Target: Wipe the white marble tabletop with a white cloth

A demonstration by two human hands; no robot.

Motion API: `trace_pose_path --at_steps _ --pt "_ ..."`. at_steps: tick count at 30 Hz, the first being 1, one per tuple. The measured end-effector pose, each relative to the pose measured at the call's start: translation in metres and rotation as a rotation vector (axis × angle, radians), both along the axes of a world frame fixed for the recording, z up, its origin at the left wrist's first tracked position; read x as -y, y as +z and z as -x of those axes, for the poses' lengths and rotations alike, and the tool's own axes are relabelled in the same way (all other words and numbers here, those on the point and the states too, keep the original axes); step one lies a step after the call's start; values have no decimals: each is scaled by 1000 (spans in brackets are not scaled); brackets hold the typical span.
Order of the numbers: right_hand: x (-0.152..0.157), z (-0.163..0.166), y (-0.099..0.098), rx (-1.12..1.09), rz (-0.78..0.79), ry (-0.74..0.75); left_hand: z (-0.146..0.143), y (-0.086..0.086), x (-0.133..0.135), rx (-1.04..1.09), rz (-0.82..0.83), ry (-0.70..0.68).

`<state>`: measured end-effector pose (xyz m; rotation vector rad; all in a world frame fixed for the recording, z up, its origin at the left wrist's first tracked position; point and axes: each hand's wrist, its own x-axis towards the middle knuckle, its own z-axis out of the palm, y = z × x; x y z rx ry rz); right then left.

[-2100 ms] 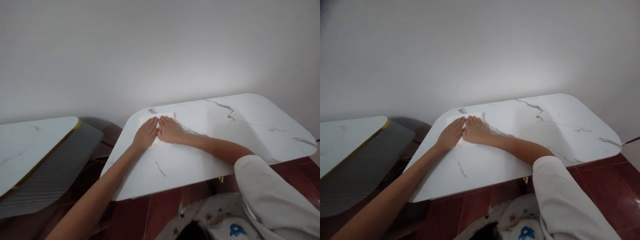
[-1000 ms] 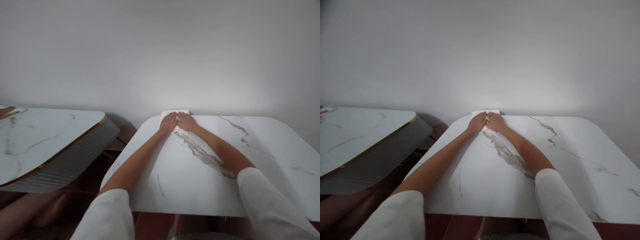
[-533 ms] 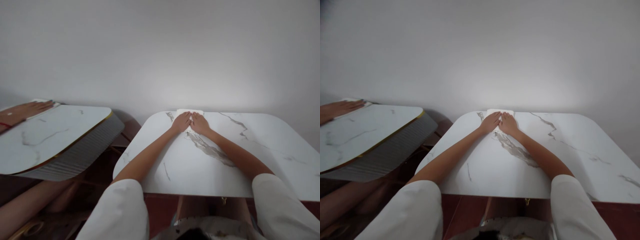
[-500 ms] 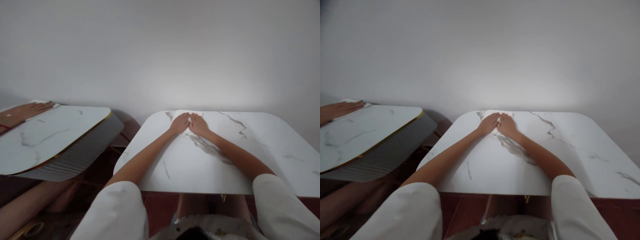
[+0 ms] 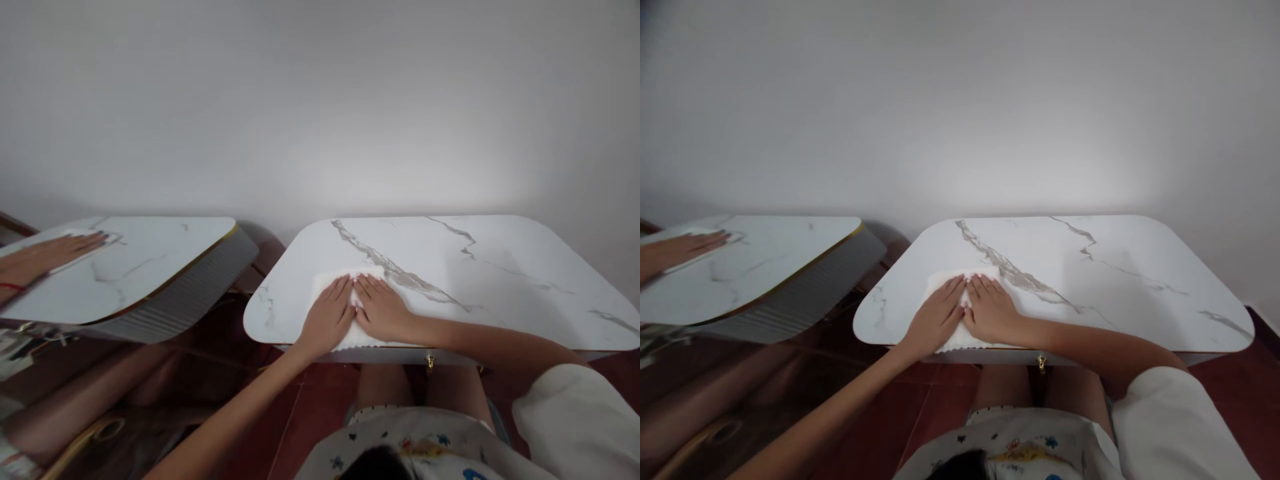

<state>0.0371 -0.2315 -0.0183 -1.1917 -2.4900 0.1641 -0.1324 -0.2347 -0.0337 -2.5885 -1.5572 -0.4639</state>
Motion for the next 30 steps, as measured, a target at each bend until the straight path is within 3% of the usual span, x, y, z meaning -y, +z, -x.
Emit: trace_pose_path --at_steps 3,7,12,21,26,30 --pt "7 -24 -2 -10 2 -77 -27 1 -3 -14 35 -32" --pt "-10 -55 -4 29 11 -155 -64 5 -30 1 50 -76" --pt "-70 -72 -7 66 -20 -183 -85 13 -90 42 36 -126" --pt "-208 -48 -11 93 -113 -158 -66 4 -223 95 -29 -34" --pt "-254 -60 -9 121 -123 -120 -81 0 -261 67 -95 -13" --pt "-265 -94 -10 91 -115 -161 -115 1 -274 59 -100 -41"
